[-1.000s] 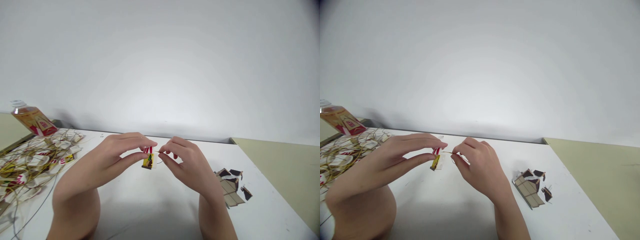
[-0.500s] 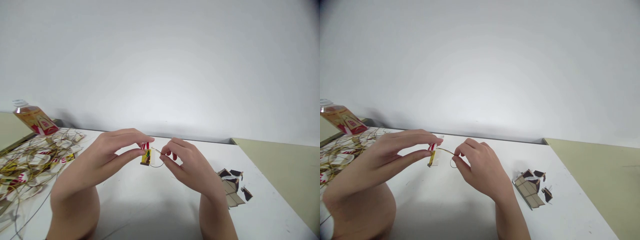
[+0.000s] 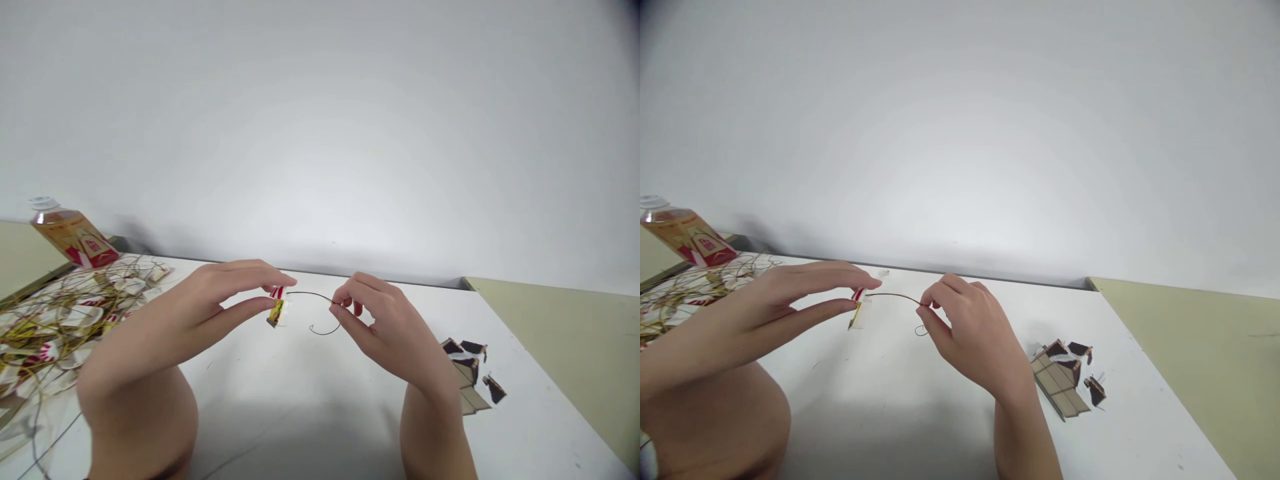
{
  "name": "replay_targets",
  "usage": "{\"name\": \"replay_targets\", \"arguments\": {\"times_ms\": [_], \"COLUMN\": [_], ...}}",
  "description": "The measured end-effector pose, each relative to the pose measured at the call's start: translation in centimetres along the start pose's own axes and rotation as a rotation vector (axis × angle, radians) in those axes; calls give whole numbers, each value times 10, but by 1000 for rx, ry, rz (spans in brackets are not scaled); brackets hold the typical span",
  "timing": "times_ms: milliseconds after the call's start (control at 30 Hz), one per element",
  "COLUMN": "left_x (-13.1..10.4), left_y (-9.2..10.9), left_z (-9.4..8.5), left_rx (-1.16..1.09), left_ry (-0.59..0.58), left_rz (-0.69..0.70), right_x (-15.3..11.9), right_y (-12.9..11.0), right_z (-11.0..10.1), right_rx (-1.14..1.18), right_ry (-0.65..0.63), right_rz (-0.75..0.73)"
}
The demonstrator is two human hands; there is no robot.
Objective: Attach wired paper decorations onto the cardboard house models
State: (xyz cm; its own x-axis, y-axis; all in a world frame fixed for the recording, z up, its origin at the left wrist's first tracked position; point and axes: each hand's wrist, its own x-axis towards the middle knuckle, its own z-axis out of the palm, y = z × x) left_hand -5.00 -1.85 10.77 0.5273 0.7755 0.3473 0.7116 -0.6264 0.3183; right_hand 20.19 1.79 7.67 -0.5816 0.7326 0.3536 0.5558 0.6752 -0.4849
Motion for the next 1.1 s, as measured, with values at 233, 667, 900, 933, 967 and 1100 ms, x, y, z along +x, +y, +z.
{"name": "replay_targets", "arguments": {"times_ms": [233, 667, 900, 933, 967, 1100], "left_x": [-3, 17, 18, 18, 18, 17], "left_y": [-8, 10, 13, 13, 13, 11], "left_z": [10, 37, 43, 44, 44, 43], "left_rx": [9, -78, -60, -57, -52, -16], "left_ry": [-44, -32, -17, -13, -7, 18], "left_rz": [-75, -46, -49, -52, -55, -70], "right_x": [2, 4, 4, 4, 4, 3], "right_y": [2, -3, -5, -5, -4, -3], "right_z": [1, 6, 7, 7, 7, 5], "right_rx": [-29, -29, -33, -29, -25, -17], "right_ry": [38, 37, 69, 71, 72, 70], "right_rz": [-29, -69, -92, -97, -100, -87]}}
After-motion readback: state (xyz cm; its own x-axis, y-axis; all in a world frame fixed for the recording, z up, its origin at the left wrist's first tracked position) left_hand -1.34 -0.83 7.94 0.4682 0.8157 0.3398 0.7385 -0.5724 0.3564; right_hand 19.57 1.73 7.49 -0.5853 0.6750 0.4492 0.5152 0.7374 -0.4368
